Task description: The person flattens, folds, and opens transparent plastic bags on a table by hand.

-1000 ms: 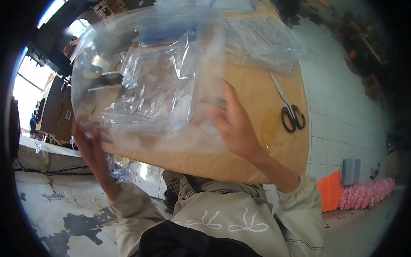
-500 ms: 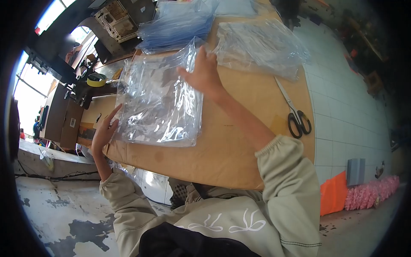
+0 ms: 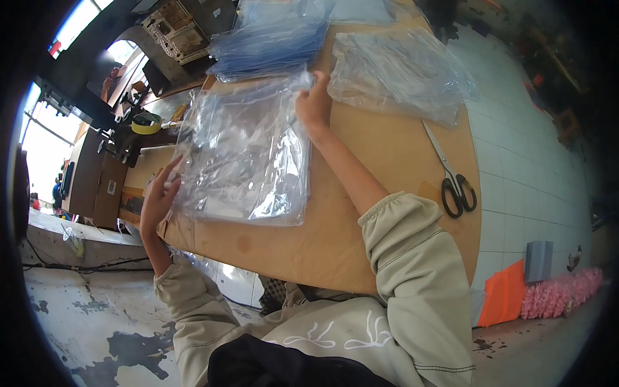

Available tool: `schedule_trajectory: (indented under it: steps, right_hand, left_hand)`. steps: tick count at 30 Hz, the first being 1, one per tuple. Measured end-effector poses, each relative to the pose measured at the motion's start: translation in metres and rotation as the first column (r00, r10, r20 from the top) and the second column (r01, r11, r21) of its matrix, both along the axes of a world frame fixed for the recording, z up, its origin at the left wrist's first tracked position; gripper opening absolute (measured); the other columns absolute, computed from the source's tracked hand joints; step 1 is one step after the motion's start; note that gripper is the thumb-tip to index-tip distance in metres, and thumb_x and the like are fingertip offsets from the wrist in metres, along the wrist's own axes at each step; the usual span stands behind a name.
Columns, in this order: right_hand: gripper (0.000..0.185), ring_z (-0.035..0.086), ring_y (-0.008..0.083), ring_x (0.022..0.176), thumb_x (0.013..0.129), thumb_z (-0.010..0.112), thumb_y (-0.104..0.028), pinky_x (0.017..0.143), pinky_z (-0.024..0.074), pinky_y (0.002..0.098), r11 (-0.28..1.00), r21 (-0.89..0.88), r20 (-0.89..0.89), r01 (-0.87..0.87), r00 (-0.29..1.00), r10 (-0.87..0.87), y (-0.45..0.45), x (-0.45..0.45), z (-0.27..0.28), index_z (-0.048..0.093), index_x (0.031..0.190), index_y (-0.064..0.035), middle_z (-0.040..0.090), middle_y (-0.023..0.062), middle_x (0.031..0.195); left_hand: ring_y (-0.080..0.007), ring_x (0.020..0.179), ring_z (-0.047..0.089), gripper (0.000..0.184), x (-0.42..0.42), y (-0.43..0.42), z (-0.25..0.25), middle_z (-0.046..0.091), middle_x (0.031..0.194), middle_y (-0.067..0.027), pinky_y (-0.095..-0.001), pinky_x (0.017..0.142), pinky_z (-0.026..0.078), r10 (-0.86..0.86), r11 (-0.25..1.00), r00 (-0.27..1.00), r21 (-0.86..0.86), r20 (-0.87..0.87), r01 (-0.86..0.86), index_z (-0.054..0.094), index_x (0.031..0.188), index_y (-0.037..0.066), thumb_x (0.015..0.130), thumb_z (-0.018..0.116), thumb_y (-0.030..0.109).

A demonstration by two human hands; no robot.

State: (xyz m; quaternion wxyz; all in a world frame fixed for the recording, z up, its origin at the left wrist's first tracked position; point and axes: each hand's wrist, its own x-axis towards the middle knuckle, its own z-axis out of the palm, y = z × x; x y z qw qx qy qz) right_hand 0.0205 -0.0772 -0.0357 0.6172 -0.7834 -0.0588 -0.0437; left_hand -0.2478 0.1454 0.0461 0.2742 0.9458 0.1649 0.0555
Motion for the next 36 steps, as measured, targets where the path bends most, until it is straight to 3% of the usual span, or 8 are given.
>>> schedule_trajectory:
  steps: [7, 16, 19, 20, 23, 25, 28, 36]
  right_hand:
    - [0.038, 0.042, 0.0336, 0.126, 0.086, 0.054, -0.006, 0.101, 0.0353, 0.0469, 0.773, -0.552, 0.67, 0.312, 0.718, 0.188, 0.008, -0.017, -0.021, 0.05, 0.123, 0.0027, 0.051, 0.0227, 0.125]
    - [0.054, 0.023, 0.0374, 0.139, 0.096, 0.039, -0.041, 0.112, 0.0205, 0.0505, 0.478, -0.828, 0.153, -0.295, 0.7, 0.697, -0.006, -0.01, -0.003, 0.045, 0.135, -0.005, 0.031, 0.0235, 0.146]
    - [0.074, 0.01, 0.0411, 0.141, 0.091, 0.035, -0.061, 0.112, 0.012, 0.0558, 0.33, -0.879, -0.057, -0.345, 0.762, 0.646, 0.001, -0.023, 0.015, 0.031, 0.145, -0.0095, 0.018, 0.0264, 0.15]
    - [0.077, 0.006, 0.0421, 0.141, 0.089, 0.034, -0.063, 0.112, 0.009, 0.0573, 0.318, -0.886, -0.06, -0.338, 0.764, 0.643, 0.002, -0.027, 0.015, 0.028, 0.146, -0.0107, 0.015, 0.0267, 0.151]
    - [0.082, -0.002, 0.0446, 0.141, 0.086, 0.034, -0.067, 0.11, 0.002, 0.0607, 0.313, -0.892, -0.05, -0.327, 0.759, 0.65, 0.001, -0.034, 0.011, 0.023, 0.148, -0.0146, 0.007, 0.0276, 0.152]
    - [0.079, -0.004, 0.0456, 0.141, 0.087, 0.035, -0.065, 0.11, -0.0002, 0.0617, 0.349, -0.876, -0.011, -0.332, 0.738, 0.675, -0.004, -0.035, 0.009, 0.023, 0.149, -0.0171, 0.007, 0.0279, 0.152]
    - [0.077, -0.003, 0.0453, 0.141, 0.087, 0.036, -0.065, 0.11, 0.0002, 0.0617, 0.345, -0.899, 0.033, -0.271, 0.742, 0.67, -0.007, -0.035, 0.005, 0.024, 0.148, -0.0206, 0.008, 0.0275, 0.152]
    - [0.073, 0.004, 0.0457, 0.14, 0.086, 0.046, -0.06, 0.108, 0.0049, 0.0647, 0.493, -0.826, 0.116, -0.275, 0.772, 0.625, -0.006, -0.036, 0.004, 0.034, 0.144, -0.0165, 0.014, 0.0293, 0.15]
  left_hand:
    - [-0.0322, 0.094, 0.055, 0.057, 0.014, 0.025, -0.04, 0.053, 0.1, -0.0175, -0.0383, 0.084, 0.043, -0.148, 0.965, 0.988, 0.223, 0.04, 0.135, 0.038, 0.143, 0.025, 0.089, 0.057, 0.018]
    - [-0.0241, 0.059, 0.061, 0.032, 0.042, -0.004, 0.04, 0.06, 0.062, -0.0112, -0.0357, 0.054, 0.045, -0.061, 0.899, 0.993, 0.426, -0.103, 0.1, 0.059, 0.112, 0.016, 0.085, 0.063, 0.032]
    - [-0.0251, 0.068, 0.066, 0.041, 0.057, -0.012, 0.068, 0.064, 0.067, -0.0112, -0.038, 0.064, 0.048, 0.14, 0.911, 0.957, 0.413, -0.254, -0.024, 0.056, 0.119, 0.015, 0.086, 0.062, 0.038]
    - [-0.0239, 0.082, 0.066, 0.048, 0.057, -0.013, 0.06, 0.068, 0.083, -0.0123, -0.0409, 0.081, 0.046, 0.188, 0.647, 0.961, 0.761, -0.201, 0.033, 0.048, 0.129, 0.013, 0.089, 0.06, 0.036]
    - [-0.033, 0.12, 0.049, 0.061, 0.079, -0.014, 0.026, 0.052, 0.126, -0.0235, -0.0508, 0.103, 0.032, -0.2, 0.508, 0.98, 0.855, -0.005, 0.108, 0.041, 0.137, 0.01, 0.089, 0.056, 0.044]
    - [-0.0447, 0.138, 0.019, 0.073, 0.09, -0.039, -0.009, 0.016, 0.151, -0.025, -0.054, 0.11, 0.02, -0.117, 0.529, 0.965, 0.808, -0.235, 0.261, 0.03, 0.145, 0.013, 0.089, 0.046, 0.057]
    - [-0.0471, 0.14, 0.003, 0.074, 0.087, -0.033, -0.068, 0.007, 0.153, -0.0263, -0.0566, 0.111, 0.01, -0.179, 0.821, 0.968, 0.516, -0.176, 0.245, 0.02, 0.149, 0.018, 0.091, 0.035, 0.062]
    - [-0.047, 0.137, 0.017, 0.064, 0.091, -0.015, -0.054, 0.009, 0.152, -0.0257, -0.0538, 0.108, 0.023, -0.007, 0.924, 0.958, 0.364, -0.287, 0.116, 0.026, 0.145, 0.038, 0.088, 0.041, 0.063]
